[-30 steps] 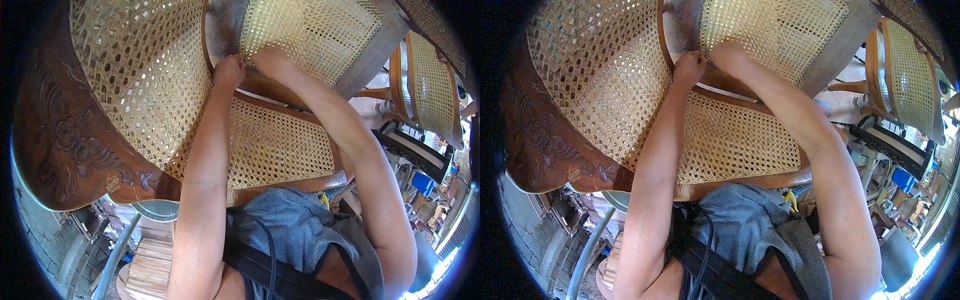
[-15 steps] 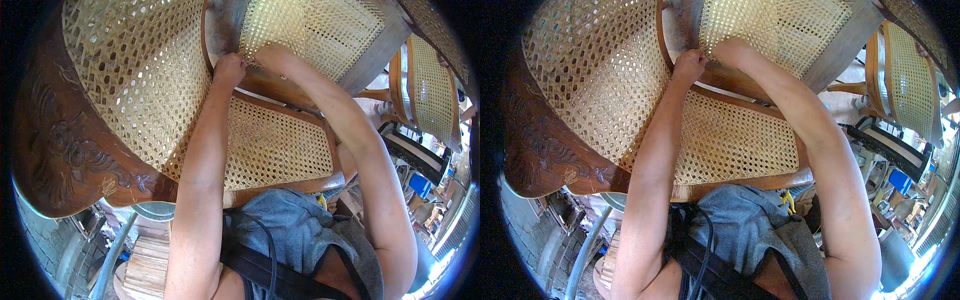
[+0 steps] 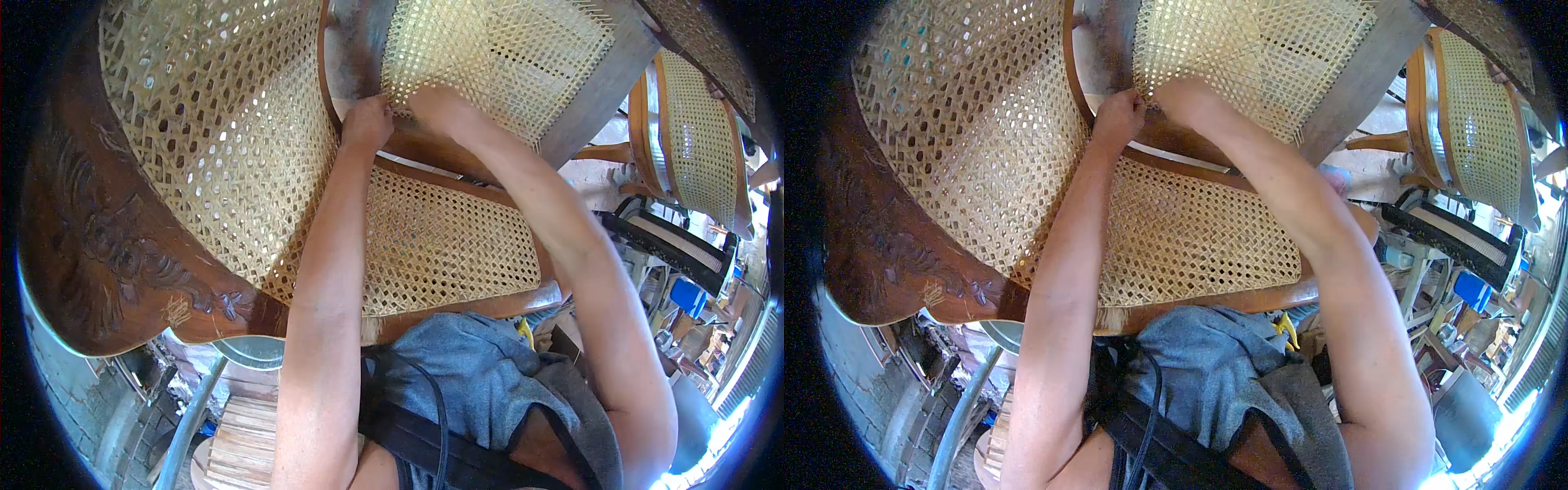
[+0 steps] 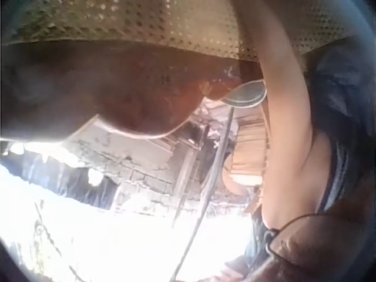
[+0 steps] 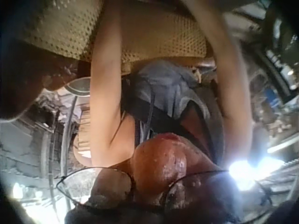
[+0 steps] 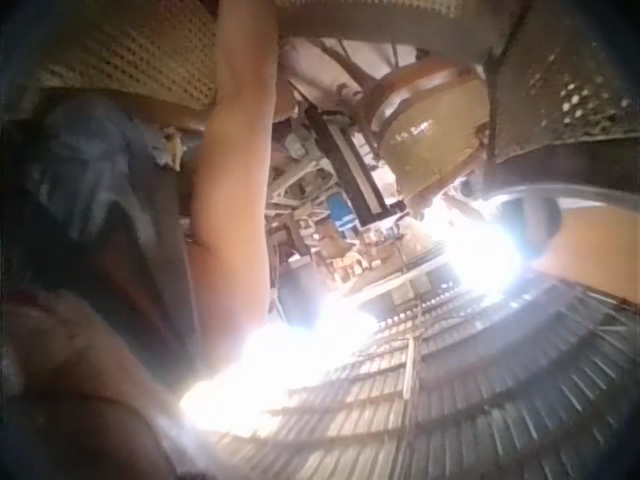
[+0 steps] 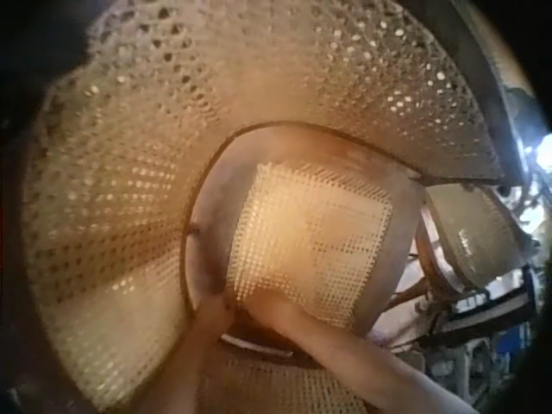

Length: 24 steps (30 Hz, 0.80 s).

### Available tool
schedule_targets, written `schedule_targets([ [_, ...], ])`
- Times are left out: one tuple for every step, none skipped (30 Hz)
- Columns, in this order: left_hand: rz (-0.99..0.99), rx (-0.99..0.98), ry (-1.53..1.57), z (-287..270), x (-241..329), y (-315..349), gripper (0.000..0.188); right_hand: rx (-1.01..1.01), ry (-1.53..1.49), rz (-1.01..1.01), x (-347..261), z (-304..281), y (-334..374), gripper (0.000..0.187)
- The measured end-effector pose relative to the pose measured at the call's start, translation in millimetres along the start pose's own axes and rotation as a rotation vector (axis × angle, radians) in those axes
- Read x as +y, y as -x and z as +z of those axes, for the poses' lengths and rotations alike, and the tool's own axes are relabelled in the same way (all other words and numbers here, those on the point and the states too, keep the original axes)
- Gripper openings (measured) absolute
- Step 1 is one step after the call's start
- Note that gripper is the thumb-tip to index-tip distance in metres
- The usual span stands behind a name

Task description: The recorder is repairing a woven cane chair using manual tools and weaving material.

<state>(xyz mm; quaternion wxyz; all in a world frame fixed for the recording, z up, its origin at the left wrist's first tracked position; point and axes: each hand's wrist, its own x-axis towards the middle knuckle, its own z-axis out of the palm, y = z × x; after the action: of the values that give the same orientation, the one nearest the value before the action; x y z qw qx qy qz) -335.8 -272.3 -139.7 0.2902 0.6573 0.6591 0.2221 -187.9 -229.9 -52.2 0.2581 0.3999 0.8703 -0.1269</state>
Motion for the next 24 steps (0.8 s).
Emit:
schedule_targets([
  [-0.003, 0.0, 0.0, -4, -3, 0, 0.015, -0.034, -0.155, 0.051, -5, -5, 12, 0.018],
  [0.003, -0.014, 0.01, -8, -8, 0, 0.016, -0.07, -0.311, 0.102, -9, -7, 18, 0.02],
  [0.025, -0.033, 0.028, -9, -3, -3, 0.017, -0.071, -0.31, 0.115, -8, -2, 25, 0.02],
  [0.03, -0.038, 0.031, -8, -1, -4, 0.017, 0.006, -0.404, 0.187, -9, 13, 25, 0.022],
  [-0.023, -0.044, 0.021, -6, 0, -5, 0.018, 0.085, -0.498, 0.258, -10, 27, 24, 0.024],
  [-0.079, -0.049, 0.01, -5, 0, -7, 0.02, 0.083, -0.5, 0.261, -11, 35, 23, 0.024],
  [-0.078, -0.052, 0.01, -3, -1, -7, 0.02, 0.158, -0.541, 0.25, -12, 43, 22, 0.025],
  [-0.058, -0.063, -0.005, -3, -3, -8, 0.021, 0.234, -0.581, 0.239, -13, 50, 20, 0.026],
  [-0.039, -0.071, -0.021, -2, -5, -9, 0.021, 0.234, -0.582, 0.24, -12, 54, 16, 0.026],
  [-0.038, -0.072, -0.021, -2, -7, -11, 0.021, 0.207, -0.6, 0.277, -10, 56, 11, 0.026],
  [-0.033, -0.077, -0.013, -1, -8, -13, 0.021, 0.179, -0.617, 0.314, -8, 59, 7, 0.027],
  [-0.029, -0.084, -0.006, -1, -8, -12, 0.021, 0.177, -0.619, 0.315, -10, 57, 7, 0.027],
  [-0.03, -0.087, -0.006, -2, -7, -11, 0.021, 0.172, -0.649, 0.323, -10, 56, 7, 0.026],
  [-0.057, -0.106, 0.011, -3, -7, -11, 0.021, 0.167, -0.678, 0.332, -11, 54, 7, 0.026],
  [-0.084, -0.126, 0.028, -4, -6, -10, 0.02, 0.166, -0.68, 0.333, -10, 53, 7, 0.026],
  [-0.084, -0.129, 0.027, -4, -6, -10, 0.02, 0.129, -0.666, 0.327, -9, 53, 7, 0.026],
  [-0.065, -0.094, 0.017, -4, -6, -9, 0.021, 0.092, -0.652, 0.321, -9, 52, 6, 0.026],
  [-0.046, -0.06, 0.01, -3, -5, -7, 0.021, 0.089, -0.653, 0.323, -9, 51, 6, 0.026],
  [-0.047, -0.064, 0.012, -3, -5, -7, 0.021, 0.099, -0.595, 0.329, -12, 49, 4, 0.026],
  [-0.036, -0.087, -0.003, -3, -6, -8, 0.022, 0.108, -0.536, 0.334, -15, 48, 3, 0.026],
  [-0.026, -0.107, -0.02, -5, -7, -10, 0.023, 0.108, -0.537, 0.332, -19, 50, 1, 0.026],
  [-0.028, -0.107, -0.022, -5, -7, -8, 0.023, 0.158, -0.585, 0.352, -25, 53, 1, 0.025],
  [-0.018, -0.098, -0.025, -3, -6, -6, 0.023, 0.208, -0.634, 0.371, -29, 56, 0, 0.028],
  [-0.002, -0.087, -0.028, -4, -3, -7, 0.023, 0.213, -0.633, 0.371, -28, 63, -3, 0.028],
])
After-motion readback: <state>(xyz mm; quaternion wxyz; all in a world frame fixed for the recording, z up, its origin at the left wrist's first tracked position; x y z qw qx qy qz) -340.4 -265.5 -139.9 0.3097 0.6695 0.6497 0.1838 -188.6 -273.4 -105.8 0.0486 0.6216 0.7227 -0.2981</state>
